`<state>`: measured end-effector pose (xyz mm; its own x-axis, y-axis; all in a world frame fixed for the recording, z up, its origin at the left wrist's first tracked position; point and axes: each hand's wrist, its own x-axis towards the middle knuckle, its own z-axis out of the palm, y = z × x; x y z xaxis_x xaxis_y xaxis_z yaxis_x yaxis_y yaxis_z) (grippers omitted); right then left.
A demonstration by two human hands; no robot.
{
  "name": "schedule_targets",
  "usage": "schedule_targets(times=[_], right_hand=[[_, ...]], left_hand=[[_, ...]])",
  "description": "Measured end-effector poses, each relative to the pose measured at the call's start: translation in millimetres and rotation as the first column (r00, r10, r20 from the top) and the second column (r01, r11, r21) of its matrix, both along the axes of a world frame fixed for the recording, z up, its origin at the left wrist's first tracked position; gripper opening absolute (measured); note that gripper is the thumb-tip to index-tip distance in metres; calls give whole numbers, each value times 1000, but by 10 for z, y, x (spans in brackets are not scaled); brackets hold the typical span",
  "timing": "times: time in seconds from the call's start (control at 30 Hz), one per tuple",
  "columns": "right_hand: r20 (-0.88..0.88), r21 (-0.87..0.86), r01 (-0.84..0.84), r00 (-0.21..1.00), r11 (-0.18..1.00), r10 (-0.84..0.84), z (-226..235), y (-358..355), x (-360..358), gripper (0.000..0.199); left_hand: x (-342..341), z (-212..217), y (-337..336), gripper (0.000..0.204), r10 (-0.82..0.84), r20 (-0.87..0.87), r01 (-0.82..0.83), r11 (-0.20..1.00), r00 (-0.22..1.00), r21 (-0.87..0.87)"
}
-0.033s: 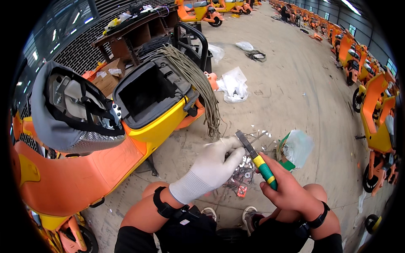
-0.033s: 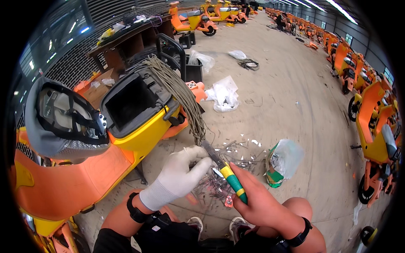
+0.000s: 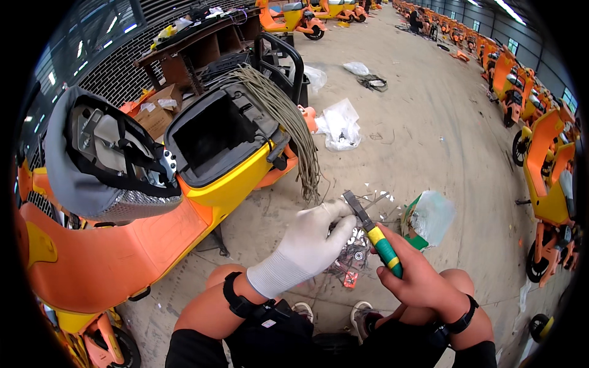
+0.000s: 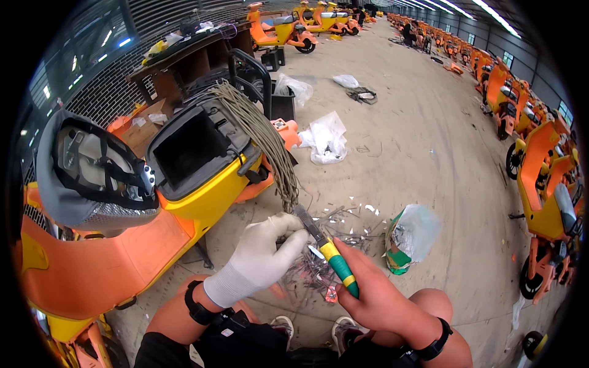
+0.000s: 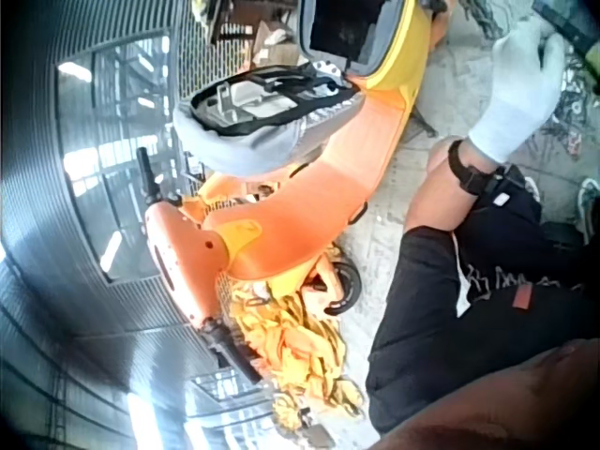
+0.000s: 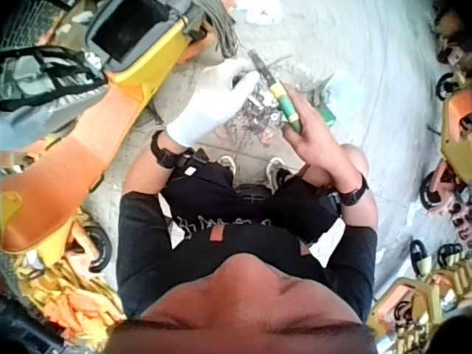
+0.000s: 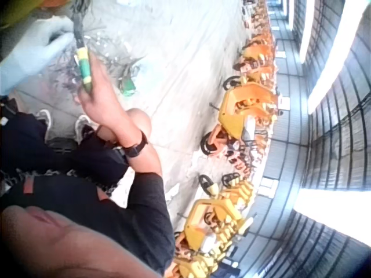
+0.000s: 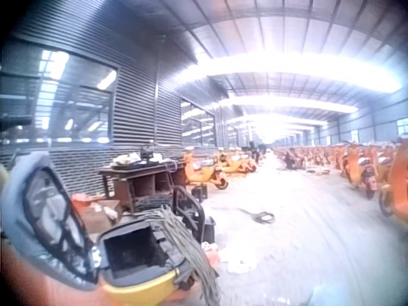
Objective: The person uses pliers to cut and pull wires from a bundle while working on a scooter.
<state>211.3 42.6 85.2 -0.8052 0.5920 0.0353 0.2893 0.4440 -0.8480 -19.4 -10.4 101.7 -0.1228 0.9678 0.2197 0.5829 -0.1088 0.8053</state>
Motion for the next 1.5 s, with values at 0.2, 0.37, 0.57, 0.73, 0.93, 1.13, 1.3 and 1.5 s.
schedule_targets(times=[0.2, 0.37, 0.57, 0.73, 0.93, 1.13, 1.3, 1.5], right_hand=[[-14, -415, 19, 1000, 910, -28, 35, -47, -54, 76], [35, -507, 70, 998, 859, -60, 130, -20, -63, 71], [0, -310, 78, 997, 947, -82, 50, -25, -57, 64], [1, 42, 77, 997, 996, -77, -66, -13, -55, 70], [-42, 417, 31, 999, 908, -15, -76, 19, -33, 80], [-45, 406, 27, 999, 913, -10, -64, 29, -37, 80], [5, 309, 8, 1000, 951, -10, -44, 24, -52, 77], [11, 124, 57, 998, 991, -59, -112, -32, -98, 69]], left_hand=[[3, -255, 83, 11, 133, -352, 26, 911, 927, 412], [-13, -262, 72, 14, 138, -452, 62, 914, 881, 401], [-45, -26, 50, 19, -11, 204, 42, 988, 979, -148], [-226, 39, 47, 28, 31, 763, 365, 865, 646, -344], [-257, 109, -51, 25, 19, 910, 547, 793, 414, -266], [-253, 169, -32, 27, -110, 753, 457, 847, 649, -270], [-241, 97, -8, 32, -115, 481, 278, 918, 869, -282], [-128, -10, -21, 21, -16, -60, 14, 999, 998, -36]])
